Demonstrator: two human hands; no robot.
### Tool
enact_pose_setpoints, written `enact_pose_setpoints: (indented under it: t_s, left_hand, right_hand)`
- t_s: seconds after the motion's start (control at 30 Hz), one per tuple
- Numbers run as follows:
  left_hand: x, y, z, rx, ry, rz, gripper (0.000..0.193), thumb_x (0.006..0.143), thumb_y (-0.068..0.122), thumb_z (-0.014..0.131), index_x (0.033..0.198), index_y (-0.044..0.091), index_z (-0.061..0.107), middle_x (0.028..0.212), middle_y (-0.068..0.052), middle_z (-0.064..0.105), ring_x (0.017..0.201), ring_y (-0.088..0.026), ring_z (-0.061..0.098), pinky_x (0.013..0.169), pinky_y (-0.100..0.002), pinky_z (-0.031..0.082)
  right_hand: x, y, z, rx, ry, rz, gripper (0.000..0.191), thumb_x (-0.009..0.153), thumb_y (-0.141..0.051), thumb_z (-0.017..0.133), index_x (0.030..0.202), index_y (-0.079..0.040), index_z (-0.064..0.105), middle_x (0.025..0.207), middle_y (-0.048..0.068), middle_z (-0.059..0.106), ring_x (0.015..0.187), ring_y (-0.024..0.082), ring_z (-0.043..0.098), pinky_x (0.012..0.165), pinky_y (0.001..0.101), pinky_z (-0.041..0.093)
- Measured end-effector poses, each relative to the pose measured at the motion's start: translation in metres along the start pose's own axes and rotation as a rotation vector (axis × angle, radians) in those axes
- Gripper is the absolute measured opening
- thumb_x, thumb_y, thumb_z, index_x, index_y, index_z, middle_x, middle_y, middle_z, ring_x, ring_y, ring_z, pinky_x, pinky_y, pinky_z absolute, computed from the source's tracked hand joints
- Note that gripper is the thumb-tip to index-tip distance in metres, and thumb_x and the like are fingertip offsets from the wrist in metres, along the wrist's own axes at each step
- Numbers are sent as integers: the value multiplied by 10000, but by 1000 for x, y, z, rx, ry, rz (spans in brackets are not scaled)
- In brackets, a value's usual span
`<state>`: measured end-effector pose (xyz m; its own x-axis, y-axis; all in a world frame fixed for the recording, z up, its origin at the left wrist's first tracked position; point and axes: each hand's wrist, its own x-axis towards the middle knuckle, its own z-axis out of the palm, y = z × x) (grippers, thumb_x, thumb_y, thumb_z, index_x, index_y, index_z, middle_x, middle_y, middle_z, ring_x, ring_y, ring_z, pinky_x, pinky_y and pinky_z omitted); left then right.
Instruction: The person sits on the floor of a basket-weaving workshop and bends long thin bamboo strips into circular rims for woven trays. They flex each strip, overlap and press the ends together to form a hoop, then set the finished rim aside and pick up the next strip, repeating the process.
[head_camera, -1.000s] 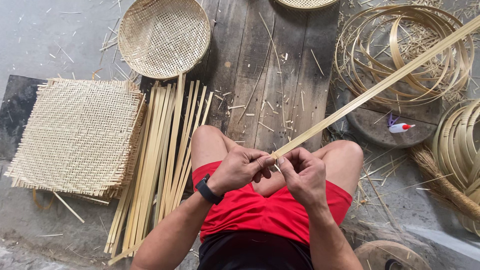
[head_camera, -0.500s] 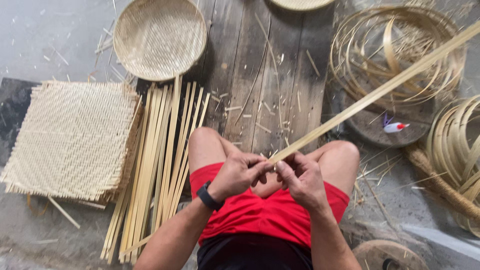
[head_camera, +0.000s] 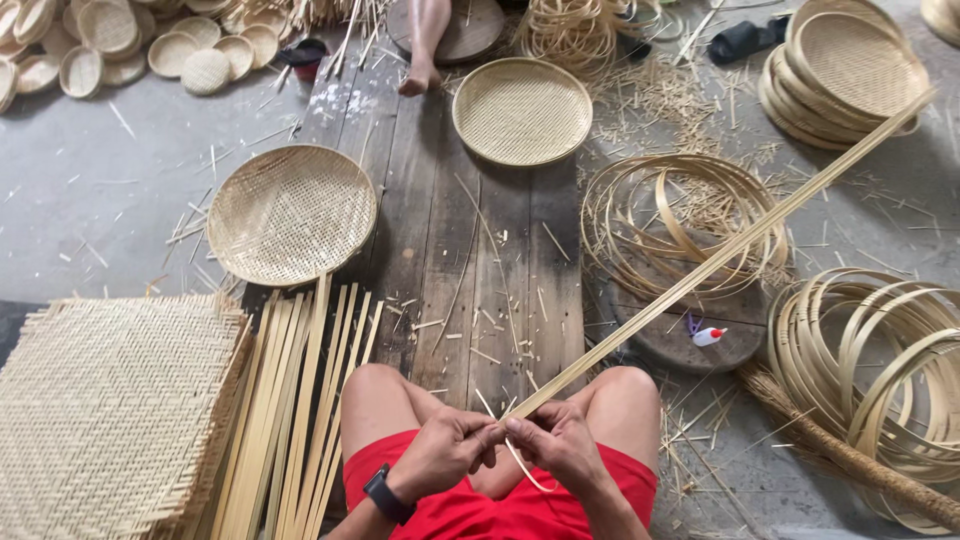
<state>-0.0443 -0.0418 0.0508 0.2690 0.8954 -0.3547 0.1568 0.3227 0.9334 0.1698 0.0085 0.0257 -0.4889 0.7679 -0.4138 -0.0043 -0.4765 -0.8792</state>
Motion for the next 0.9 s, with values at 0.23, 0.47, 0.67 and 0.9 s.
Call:
enact_pose_setpoints:
  t_s: [0.23,0.47,0.67,0.9]
  left_hand:
    - [2,-16,1,-150,69,-152,279,1000,246,656,936,0,769,634,4,645,552,-53,551,503,-227,435]
    - [12,-45,-4,-219,90,-85,217,966,157,687,956,-21,812,642,23,636,577,-50,528,515,-223,437]
    - [20,-61,-8,-177,51,-181,219,946,134,692,893,-33,823,578,-5,622,475,-88,476,436,-261,353]
    - [37,-87,-18,40,30,139,181,889,97,744,1012,20,852,751,-26,824,708,-82,730,644,-239,575]
  right_hand:
    - [-1,4,12,-67,-22,-94,201,958,-162,710,906,16,788,655,-1,652,548,51,534,488,219,412]
    - [-14,13,28,-208,136,-167,113,947,-119,728,911,-12,742,715,-35,648,627,22,548,544,215,452]
    - [-19,10,33,-266,180,-180,104,905,-83,725,869,11,750,704,-21,671,649,33,579,567,230,476]
    - [-15,16,33,-377,99,-314,107,934,-57,720,892,35,753,774,21,697,720,82,638,625,245,499]
